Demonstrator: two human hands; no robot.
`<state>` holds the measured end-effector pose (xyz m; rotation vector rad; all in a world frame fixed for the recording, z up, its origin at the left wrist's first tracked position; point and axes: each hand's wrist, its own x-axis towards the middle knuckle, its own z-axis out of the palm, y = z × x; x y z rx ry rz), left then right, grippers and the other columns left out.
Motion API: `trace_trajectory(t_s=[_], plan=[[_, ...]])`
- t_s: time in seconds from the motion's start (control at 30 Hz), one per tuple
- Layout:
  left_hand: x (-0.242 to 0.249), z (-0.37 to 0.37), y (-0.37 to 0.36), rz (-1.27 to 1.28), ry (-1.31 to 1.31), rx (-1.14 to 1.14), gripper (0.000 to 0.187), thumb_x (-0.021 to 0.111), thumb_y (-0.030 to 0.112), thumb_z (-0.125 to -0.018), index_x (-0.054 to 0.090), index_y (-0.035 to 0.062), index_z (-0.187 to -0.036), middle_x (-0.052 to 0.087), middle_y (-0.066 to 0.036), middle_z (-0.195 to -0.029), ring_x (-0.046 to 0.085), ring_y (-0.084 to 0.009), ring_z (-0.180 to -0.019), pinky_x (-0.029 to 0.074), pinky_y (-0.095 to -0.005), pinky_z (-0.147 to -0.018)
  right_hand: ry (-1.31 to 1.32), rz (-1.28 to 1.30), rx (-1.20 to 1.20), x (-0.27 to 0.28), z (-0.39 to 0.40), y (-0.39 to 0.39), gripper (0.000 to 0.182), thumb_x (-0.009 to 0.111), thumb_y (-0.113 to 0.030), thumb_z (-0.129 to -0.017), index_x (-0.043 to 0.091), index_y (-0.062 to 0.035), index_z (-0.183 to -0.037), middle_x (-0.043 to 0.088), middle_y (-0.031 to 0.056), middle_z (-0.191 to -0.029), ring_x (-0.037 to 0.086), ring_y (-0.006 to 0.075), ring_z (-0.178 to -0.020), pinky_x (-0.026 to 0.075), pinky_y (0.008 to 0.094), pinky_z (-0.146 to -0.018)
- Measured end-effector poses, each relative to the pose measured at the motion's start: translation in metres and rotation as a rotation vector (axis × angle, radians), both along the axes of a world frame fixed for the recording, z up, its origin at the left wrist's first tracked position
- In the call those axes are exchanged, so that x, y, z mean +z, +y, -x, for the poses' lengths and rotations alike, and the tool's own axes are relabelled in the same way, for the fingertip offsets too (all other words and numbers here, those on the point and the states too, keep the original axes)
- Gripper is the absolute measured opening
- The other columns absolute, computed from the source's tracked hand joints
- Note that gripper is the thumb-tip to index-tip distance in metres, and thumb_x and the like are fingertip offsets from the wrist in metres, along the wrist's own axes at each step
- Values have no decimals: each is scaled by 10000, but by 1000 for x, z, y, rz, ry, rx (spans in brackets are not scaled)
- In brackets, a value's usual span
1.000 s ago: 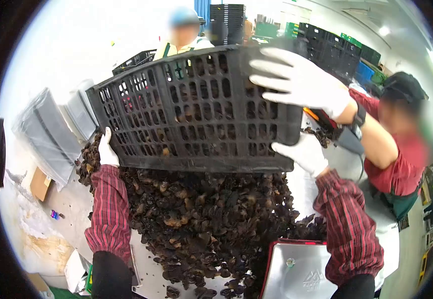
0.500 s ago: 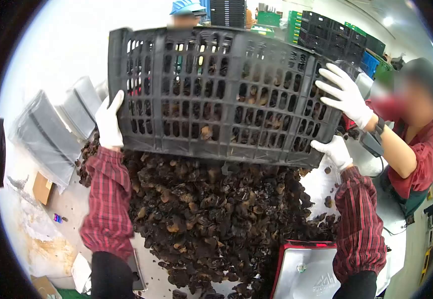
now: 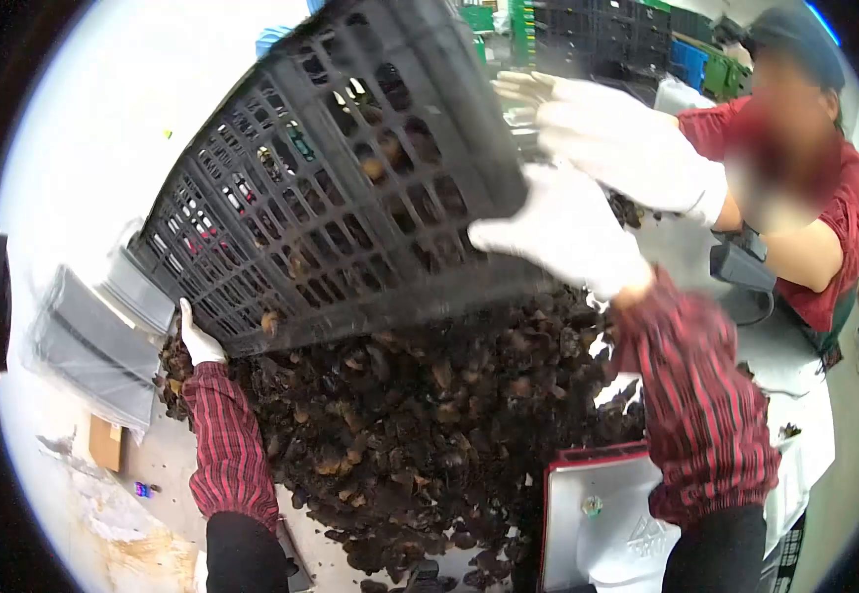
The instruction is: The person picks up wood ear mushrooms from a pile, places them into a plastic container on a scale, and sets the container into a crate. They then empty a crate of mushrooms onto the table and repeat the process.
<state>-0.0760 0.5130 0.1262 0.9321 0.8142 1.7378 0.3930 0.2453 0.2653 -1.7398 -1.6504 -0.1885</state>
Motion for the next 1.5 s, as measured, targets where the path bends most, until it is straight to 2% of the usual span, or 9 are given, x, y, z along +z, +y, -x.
trace_trajectory(t_s=[0.13, 0.3, 0.4, 0.7, 1.03, 1.17, 1.27, 1.33, 1.5], plan=[[10, 4, -6, 79, 149, 83, 660, 642, 444, -844, 434, 82, -1354, 448, -74, -1373, 407, -206, -1263, 285, -368, -1072, 147, 112, 166, 34, -23, 13, 490, 721, -370, -699, 641, 28, -973, 665, 155, -815, 629, 242, -762, 476, 335, -755], [71, -39, -23, -51, 390, -104, 304, 644, 357, -877, 564, 121, -1050, 532, 51, -761, 506, -82, -586, 426, -228, -525, 419, 201, 82, -53, -81, -10, 552, 758, -285, -714, 571, -21, -1161, 658, 135, -1020, 602, 225, -950, 444, 341, -888], [97, -81, -16, -257, 574, 36, 375, 648, 321, -882, 576, 49, -1129, 618, -10, -953, 556, -102, -779, 455, -255, -727, 568, 289, 9, -119, -122, -22, 429, 769, -290, -713, 639, -19, -1020, 666, 46, -852, 574, 126, -667, 482, 280, -609], [179, -185, -166, -525, 792, 78, 327, 688, 106, -813, 594, -4, -1107, 645, -51, -915, 561, -118, -800, 458, -268, -753, 1022, 186, -159, -203, -155, -82, 389, 796, -65, -697, 656, -47, -1059, 681, 9, -890, 599, 117, -690, 482, 276, -589], [134, -164, -123, -407, 286, 70, 432, 591, 280, -912, 533, -29, -1208, 619, -73, -1071, 574, -141, -882, 455, -280, -829, 251, 67, -177, -17, -173, -121, 473, 732, -351, -732, 643, -1, -1037, 672, 64, -837, 588, 135, -772, 462, 324, -779], [129, -154, -118, -608, 300, 445, 437, 570, 292, -919, 527, -34, -1206, 614, -92, -1079, 601, -165, -889, 481, -317, -823, 248, 50, -238, 0, -172, -89, 357, 721, -236, -741, 647, 2, -996, 658, 62, -836, 565, 143, -783, 453, 304, -776], [142, -89, -141, -438, 122, 100, 483, 571, 302, -913, 508, -57, -1228, 586, -125, -1152, 561, -182, -1001, 435, -333, -911, 353, -53, -112, 14, -129, -106, 333, 749, -232, -724, 647, -10, -951, 644, 39, -803, 581, 154, -708, 476, 314, -711], [139, -96, -141, -619, 233, 533, 427, 517, 314, -941, 559, -64, -1133, 615, -119, -1071, 593, -188, -932, 449, -297, -869, 314, 10, -205, 16, -118, -110, 385, 769, -237, -712, 632, -10, -992, 626, 16, -792, 575, 144, -665, 484, 306, -662], [140, -39, -192, -332, 16, 250, 450, 534, 315, -923, 558, -67, -1160, 581, -153, -1172, 533, -237, -1071, 393, -364, -973, 256, -105, -117, 24, -87, -155, 553, 790, -292, -670, 570, 23, -1069, 609, 111, -896, 575, 196, -835, 470, 312, -756]])
